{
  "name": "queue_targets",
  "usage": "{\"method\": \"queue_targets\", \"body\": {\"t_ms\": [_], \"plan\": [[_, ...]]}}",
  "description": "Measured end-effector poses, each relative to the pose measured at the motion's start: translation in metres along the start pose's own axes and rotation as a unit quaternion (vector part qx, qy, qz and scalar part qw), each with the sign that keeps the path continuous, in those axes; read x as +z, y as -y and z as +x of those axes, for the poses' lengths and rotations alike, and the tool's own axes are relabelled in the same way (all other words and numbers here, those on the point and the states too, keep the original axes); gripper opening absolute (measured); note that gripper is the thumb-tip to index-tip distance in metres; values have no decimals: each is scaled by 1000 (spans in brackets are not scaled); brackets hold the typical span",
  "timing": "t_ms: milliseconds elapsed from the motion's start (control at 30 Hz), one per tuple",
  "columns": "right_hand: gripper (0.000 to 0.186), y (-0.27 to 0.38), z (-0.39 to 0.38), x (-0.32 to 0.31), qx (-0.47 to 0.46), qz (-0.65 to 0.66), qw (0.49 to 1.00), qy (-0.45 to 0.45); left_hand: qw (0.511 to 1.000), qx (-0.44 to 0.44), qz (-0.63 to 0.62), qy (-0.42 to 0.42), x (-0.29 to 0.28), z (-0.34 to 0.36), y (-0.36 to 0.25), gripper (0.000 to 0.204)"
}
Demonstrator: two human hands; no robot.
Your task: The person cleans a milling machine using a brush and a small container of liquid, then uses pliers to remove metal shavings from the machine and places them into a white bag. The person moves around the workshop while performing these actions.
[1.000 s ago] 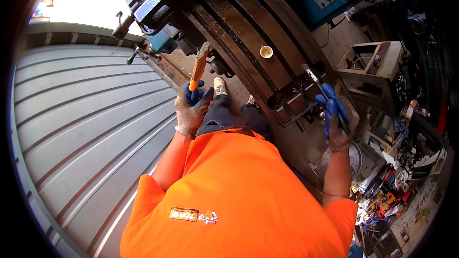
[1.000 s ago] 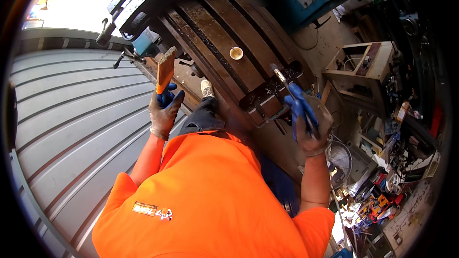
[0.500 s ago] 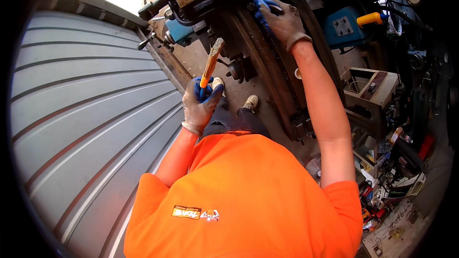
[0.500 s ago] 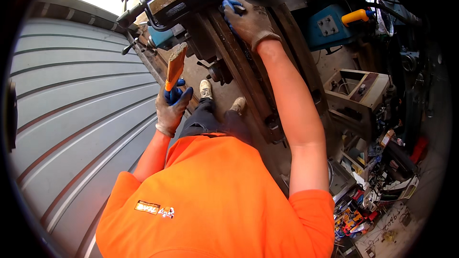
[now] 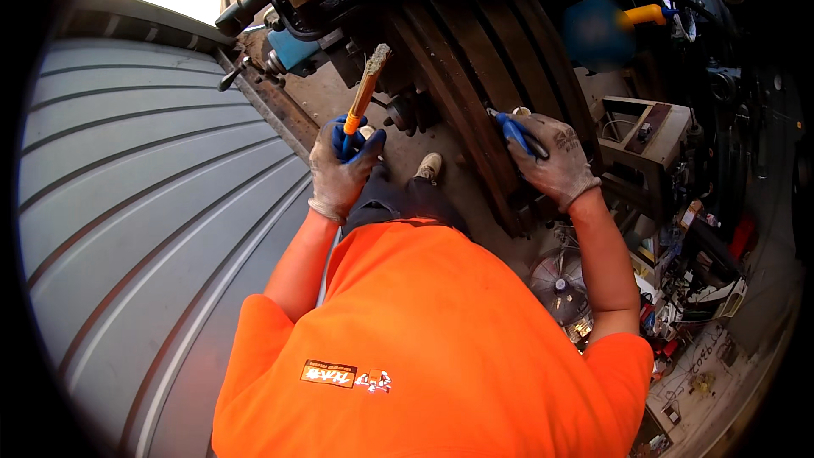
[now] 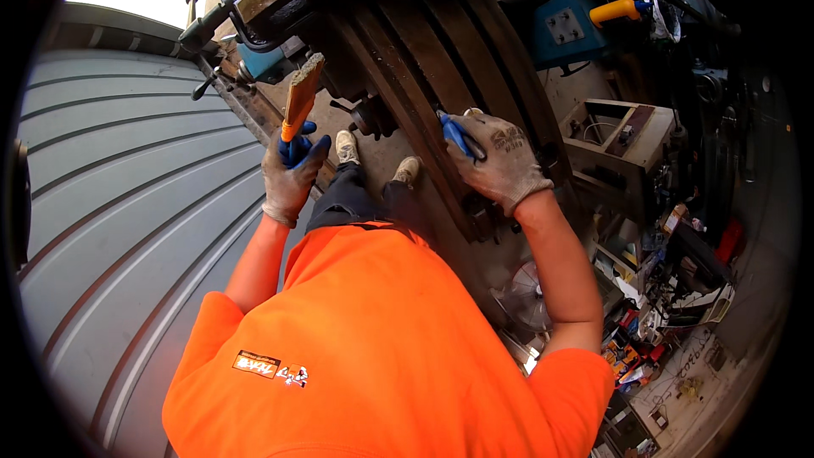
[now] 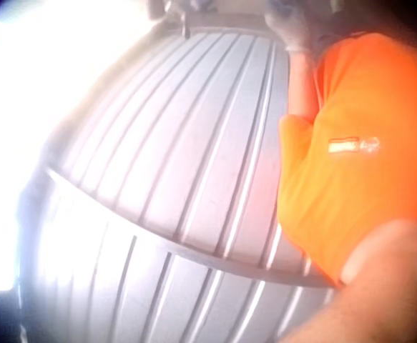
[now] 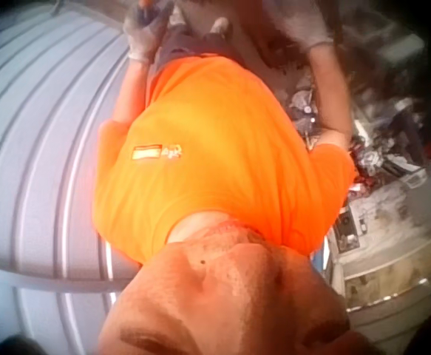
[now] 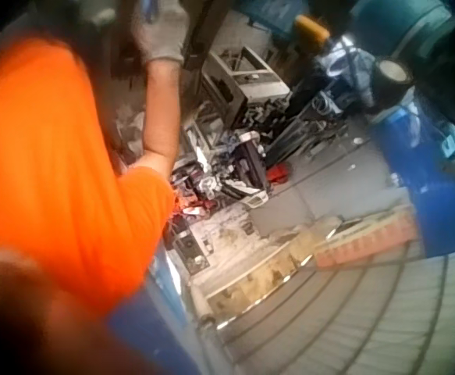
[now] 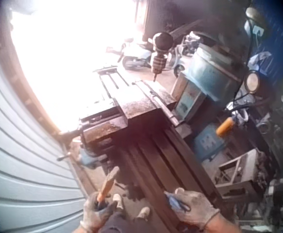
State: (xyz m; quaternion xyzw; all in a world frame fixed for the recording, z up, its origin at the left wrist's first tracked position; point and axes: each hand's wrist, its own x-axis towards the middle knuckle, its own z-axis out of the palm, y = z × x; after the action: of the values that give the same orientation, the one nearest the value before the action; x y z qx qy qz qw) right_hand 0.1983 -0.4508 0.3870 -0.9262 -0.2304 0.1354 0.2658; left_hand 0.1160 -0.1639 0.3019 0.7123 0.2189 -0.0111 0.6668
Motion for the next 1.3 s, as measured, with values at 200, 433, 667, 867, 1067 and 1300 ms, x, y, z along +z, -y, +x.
{"method": "queue_targets", "body": {"t_ms": [200, 433, 667, 867, 1067, 1300], "plan": [[32, -10, -72, -9, 45, 35, 998, 23, 999, 21, 32, 18, 18, -5, 5, 31], [31, -18, -135, -6, 55, 53, 997, -23, 998, 11, 41, 41, 39, -15, 15, 33], [25, -25, -187, -10, 170, 281, 919, -216, 995, -5, 87, 57, 58, -28, 11, 32], [35, -53, -208, 26, 62, 76, 956, -276, 995, 9, 75, 70, 66, -35, 13, 31], [48, -55, -219, 54, 7, -60, 967, -249, 988, 52, 135, 50, 66, -39, 11, 31], [51, -49, -220, 48, -3, -59, 981, -187, 993, 35, 106, 40, 66, -42, 10, 35]]}}
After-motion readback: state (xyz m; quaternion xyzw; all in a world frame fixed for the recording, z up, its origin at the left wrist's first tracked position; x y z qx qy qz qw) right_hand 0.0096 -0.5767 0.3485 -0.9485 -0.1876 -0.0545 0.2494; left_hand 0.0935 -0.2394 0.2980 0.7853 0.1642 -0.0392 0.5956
